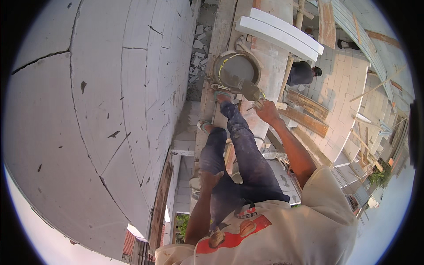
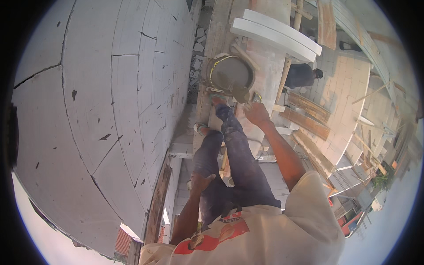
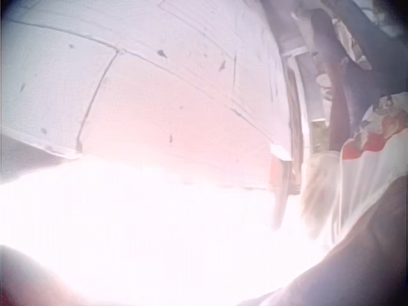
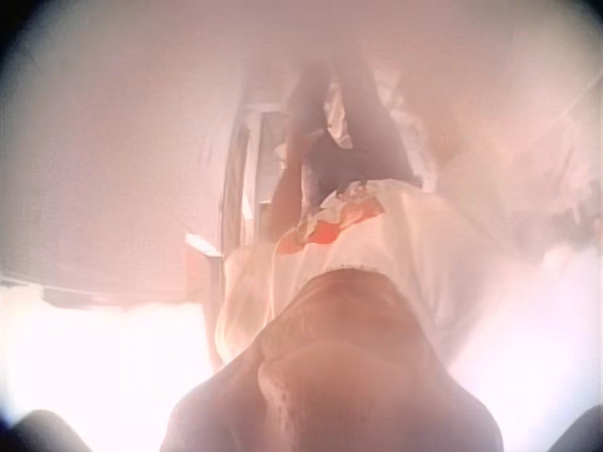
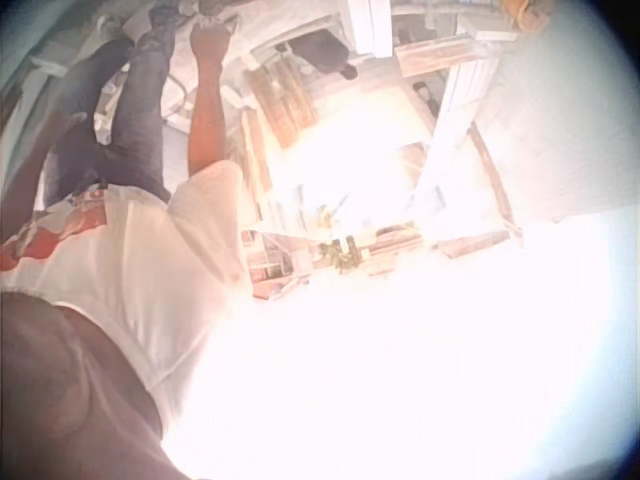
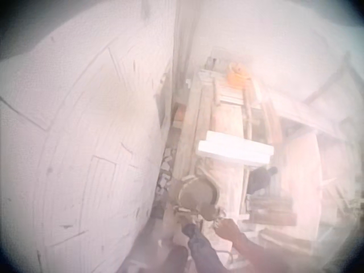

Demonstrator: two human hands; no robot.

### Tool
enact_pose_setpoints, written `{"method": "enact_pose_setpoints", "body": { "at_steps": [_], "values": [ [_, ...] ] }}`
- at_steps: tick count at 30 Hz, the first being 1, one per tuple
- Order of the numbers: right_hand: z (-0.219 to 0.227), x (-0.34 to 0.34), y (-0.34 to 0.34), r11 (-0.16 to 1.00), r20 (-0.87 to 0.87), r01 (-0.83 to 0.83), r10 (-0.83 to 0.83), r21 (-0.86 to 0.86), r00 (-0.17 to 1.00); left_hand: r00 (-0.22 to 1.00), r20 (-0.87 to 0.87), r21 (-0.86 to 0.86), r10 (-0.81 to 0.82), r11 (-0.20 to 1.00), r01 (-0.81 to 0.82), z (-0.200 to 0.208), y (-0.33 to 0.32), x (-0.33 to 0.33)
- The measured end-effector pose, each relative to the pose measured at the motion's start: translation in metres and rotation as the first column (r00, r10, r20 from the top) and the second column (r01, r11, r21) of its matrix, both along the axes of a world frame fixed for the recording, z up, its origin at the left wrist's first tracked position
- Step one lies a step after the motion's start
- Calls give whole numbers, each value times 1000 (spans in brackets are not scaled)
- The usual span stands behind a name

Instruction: The person scoops mortar from a bucket and applies it to a wall using a trowel. They then place white rectangular blocks onto the mortar, tapping them into place with a hammer. The person also uses a tape measure to check the alignment of the blocks.

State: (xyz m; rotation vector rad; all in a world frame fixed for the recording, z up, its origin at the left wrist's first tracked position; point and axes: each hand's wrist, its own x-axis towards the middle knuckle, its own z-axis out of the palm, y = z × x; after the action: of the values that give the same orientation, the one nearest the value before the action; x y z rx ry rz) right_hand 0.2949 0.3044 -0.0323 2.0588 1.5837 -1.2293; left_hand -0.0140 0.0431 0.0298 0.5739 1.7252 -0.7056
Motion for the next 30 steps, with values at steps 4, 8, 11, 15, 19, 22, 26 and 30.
{"method": "enact_pose_setpoints", "body": {
  "at_steps": [4,8,11,15,19,22,26,30],
  "values": [
    [-131,21,36,991,176,114,-102,-63,979,993,-120,-26,-1,1000,-2,-19,5,5],
    [-231,11,58,998,263,56,-65,40,963,989,-143,-17,-23,1000,20,-28,0,8],
    [-265,1,63,998,159,48,-55,50,986,985,-167,-67,-44,997,33,-30,-1,11],
    [-296,53,33,977,-25,197,-199,-81,980,983,-172,-51,-59,997,50,-32,1,7],
    [-233,65,-6,940,-241,330,-340,-80,909,995,-101,0,27,1000,-27,-27,-16,-1],
    [-144,51,-15,941,-432,339,-294,28,852,996,-69,23,60,998,-59,-20,-9,-3],
    [-20,25,7,961,-560,244,-133,128,818,999,-5,215,39,976,-37,-10,-42,-16],
    [160,-39,76,741,-553,32,471,671,687,995,88,293,48,953,-72,31,-19,-33]
  ]
}}
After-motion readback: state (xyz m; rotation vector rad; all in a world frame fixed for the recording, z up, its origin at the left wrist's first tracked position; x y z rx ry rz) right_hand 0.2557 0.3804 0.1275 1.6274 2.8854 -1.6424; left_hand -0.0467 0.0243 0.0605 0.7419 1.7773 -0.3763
